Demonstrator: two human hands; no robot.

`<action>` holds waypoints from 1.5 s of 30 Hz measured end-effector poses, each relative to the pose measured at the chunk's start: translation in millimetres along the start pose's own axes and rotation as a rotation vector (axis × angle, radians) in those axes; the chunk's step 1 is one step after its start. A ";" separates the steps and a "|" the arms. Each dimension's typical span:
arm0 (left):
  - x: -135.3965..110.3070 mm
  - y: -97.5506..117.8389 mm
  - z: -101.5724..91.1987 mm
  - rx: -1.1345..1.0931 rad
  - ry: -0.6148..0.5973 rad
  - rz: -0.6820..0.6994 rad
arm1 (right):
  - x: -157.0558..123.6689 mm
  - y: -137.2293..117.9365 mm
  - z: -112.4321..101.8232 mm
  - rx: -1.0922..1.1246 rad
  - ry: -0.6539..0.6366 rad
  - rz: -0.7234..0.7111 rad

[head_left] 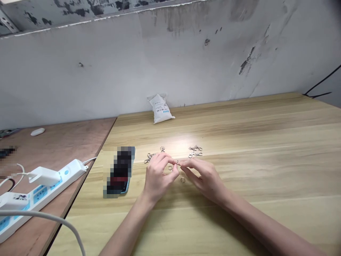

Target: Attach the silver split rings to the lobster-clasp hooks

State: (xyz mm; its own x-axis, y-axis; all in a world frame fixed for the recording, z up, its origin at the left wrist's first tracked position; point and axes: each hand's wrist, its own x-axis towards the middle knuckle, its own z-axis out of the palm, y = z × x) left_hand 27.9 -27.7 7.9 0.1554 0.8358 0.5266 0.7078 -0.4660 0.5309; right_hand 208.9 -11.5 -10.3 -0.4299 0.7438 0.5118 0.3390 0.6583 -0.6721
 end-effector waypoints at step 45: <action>3.7 -10.9 -12.2 -0.061 -0.301 -0.041 | 10.5 14.1 -20.7 -0.611 -0.050 -0.469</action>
State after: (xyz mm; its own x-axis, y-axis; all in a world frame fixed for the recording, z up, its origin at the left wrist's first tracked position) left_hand 12.3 -23.1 12.2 0.3316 0.8984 0.2882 0.6765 -0.4393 0.5911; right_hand 226.4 7.9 -3.3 -0.6749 0.3752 0.6355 0.5078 0.8609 0.0310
